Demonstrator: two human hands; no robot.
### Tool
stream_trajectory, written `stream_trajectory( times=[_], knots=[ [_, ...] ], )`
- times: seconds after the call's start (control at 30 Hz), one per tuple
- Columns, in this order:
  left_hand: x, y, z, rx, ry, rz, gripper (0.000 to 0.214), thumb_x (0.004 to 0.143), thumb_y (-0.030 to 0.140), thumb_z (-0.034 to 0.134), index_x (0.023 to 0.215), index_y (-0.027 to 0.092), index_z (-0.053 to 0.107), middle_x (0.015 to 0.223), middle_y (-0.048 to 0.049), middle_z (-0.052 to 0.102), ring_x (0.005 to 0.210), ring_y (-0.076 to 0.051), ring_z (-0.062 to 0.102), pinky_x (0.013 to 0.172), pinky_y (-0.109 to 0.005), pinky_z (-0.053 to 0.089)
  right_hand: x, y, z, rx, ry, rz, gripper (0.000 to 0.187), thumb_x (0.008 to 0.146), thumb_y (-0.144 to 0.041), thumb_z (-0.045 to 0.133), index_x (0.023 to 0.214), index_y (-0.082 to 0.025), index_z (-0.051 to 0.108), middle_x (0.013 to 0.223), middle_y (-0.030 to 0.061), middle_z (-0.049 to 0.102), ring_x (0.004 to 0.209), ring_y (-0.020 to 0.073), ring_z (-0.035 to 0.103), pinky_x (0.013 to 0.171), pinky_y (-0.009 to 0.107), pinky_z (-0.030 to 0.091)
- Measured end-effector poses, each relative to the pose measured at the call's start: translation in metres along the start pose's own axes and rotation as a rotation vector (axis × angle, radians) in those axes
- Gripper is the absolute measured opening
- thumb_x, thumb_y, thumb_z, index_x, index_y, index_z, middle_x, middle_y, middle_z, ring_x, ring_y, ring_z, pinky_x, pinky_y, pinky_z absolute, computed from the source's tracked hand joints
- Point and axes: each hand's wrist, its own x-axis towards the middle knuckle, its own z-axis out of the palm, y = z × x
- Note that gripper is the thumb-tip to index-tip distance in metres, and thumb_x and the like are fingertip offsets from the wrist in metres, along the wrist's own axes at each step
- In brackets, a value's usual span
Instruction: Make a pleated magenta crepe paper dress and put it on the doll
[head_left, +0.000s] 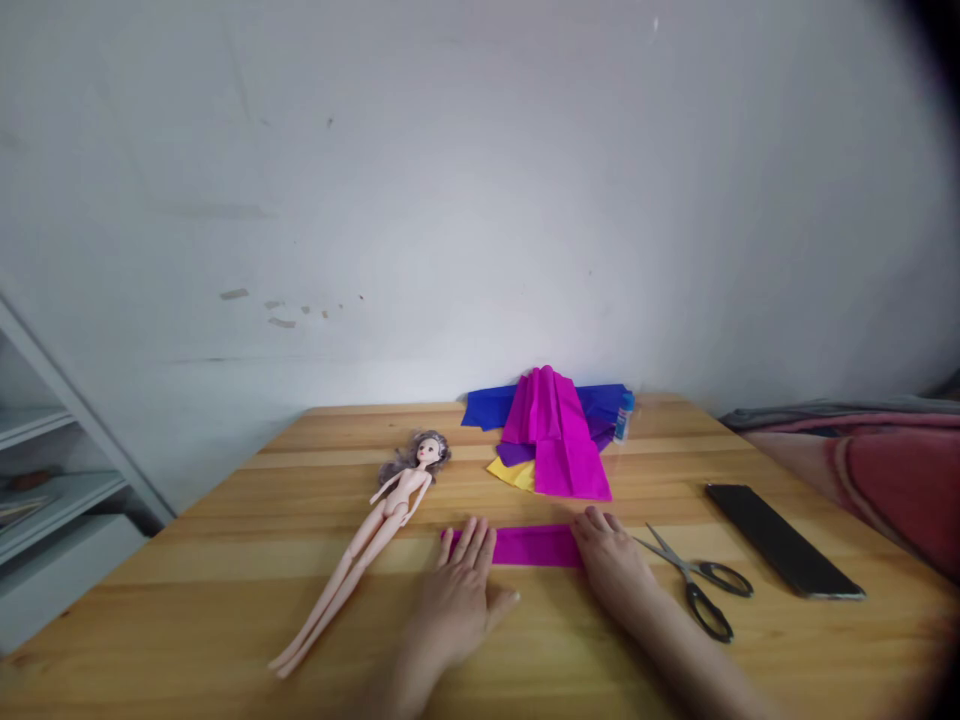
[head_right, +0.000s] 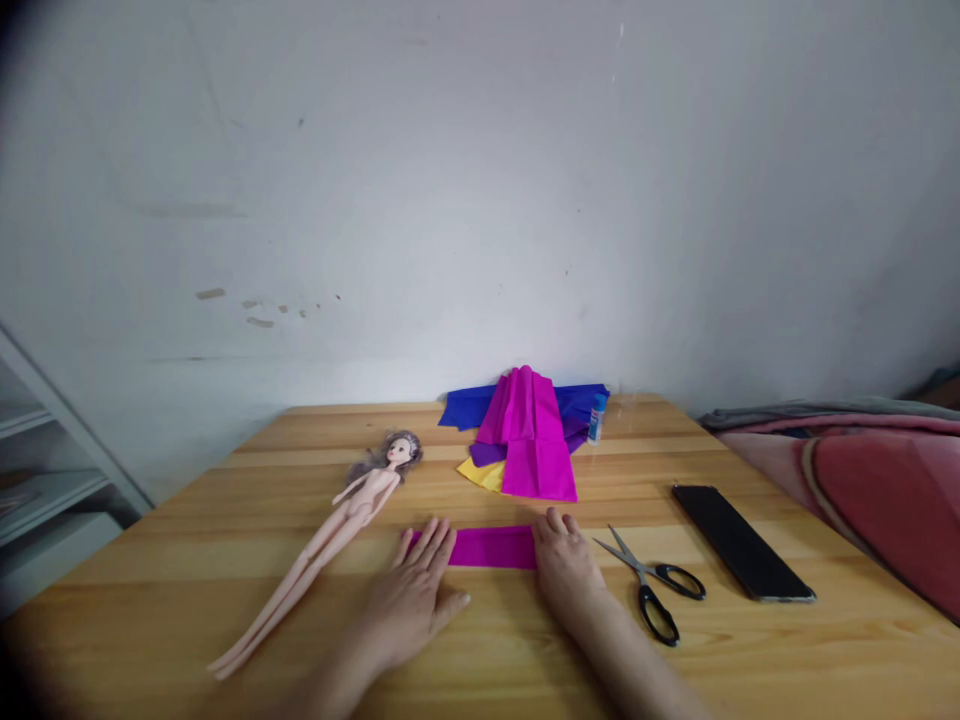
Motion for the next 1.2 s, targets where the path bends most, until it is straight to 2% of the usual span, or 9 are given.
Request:
stream_trajectory(
  times=[0.2,0.4,0.53,0.73,1.0,1.1,1.2],
  knots=[
    [0.004,-0.003,0.001,-0.019,-0.015,-0.015,0.082,0.084,0.069,0.019,0.144,0.012,0.02,0.15,-0.0111,0.013,0.14,-0.026,0.007,0.113,-0.051,0.008,0.0,0.001,0.001,-0.016,-0.018,-0.002,0.033,0.081,-0.007,0.039,0.101,-0.011,0.066,0.106,0.0149,0.062,0.105,0.0298,0.046,0.085,0.037,0.033],
    [0.004,0.0,-0.01,-0.05,-0.063,-0.084,0.084,0.083,0.067,0.028,0.142,0.006,0.025,0.15,-0.0147,0.014,0.139,-0.028,0.01,0.114,-0.045,0.014,0.001,0.001,0.001,-0.046,-0.038,0.001,0.031,0.081,-0.008,0.042,0.102,-0.01,0.066,0.105,0.0152,0.062,0.105,0.0301,0.046,0.086,0.038,0.032],
    [0.001,-0.004,-0.012,-0.077,-0.064,-0.076,0.085,0.081,0.067,0.034,0.142,0.008,0.026,0.15,-0.0134,0.014,0.139,-0.028,0.01,0.114,-0.045,0.015,0.001,0.0,0.003,-0.036,-0.026,0.002,0.031,0.081,-0.008,0.042,0.101,-0.011,0.066,0.106,0.0156,0.062,0.105,0.0297,0.046,0.085,0.037,0.032],
    [-0.011,-0.019,-0.01,-0.059,-0.01,-0.192,0.086,0.083,0.067,0.027,0.141,0.003,0.025,0.149,-0.0159,0.014,0.139,-0.028,0.01,0.113,-0.044,0.017,0.001,-0.001,0.003,-0.006,-0.016,0.024,0.031,0.081,-0.008,0.042,0.1,-0.011,0.066,0.105,0.0152,0.062,0.103,0.0291,0.047,0.083,0.037,0.034],
    [-0.013,-0.016,-0.021,-0.023,-0.053,-0.232,0.083,0.084,0.063,0.031,0.14,0.003,0.028,0.148,-0.016,0.018,0.139,-0.029,0.013,0.113,-0.047,0.017,-0.001,0.002,0.006,0.041,0.012,0.042,0.037,0.08,-0.004,0.038,0.103,-0.013,0.065,0.109,0.0137,0.061,0.104,0.0287,0.048,0.083,0.037,0.035],
    [-0.007,-0.016,-0.023,-0.004,-0.019,-0.256,0.071,0.087,0.053,0.033,0.136,0.003,0.037,0.145,-0.0179,0.031,0.137,-0.031,0.021,0.112,-0.05,0.017,-0.002,0.005,0.005,0.091,0.032,0.075,0.036,0.081,-0.005,0.038,0.101,-0.017,0.065,0.107,0.011,0.061,0.102,0.0266,0.049,0.083,0.034,0.036],
    [0.011,-0.008,-0.025,0.02,0.109,-0.228,0.053,0.09,0.037,0.032,0.129,0.005,0.048,0.137,-0.0178,0.045,0.133,-0.03,0.031,0.112,-0.05,0.018,-0.003,0.007,0.005,0.11,0.033,0.096,0.039,0.081,-0.005,0.039,0.107,-0.021,0.063,0.109,0.0101,0.06,0.104,0.0254,0.048,0.082,0.032,0.037]
  ],
)
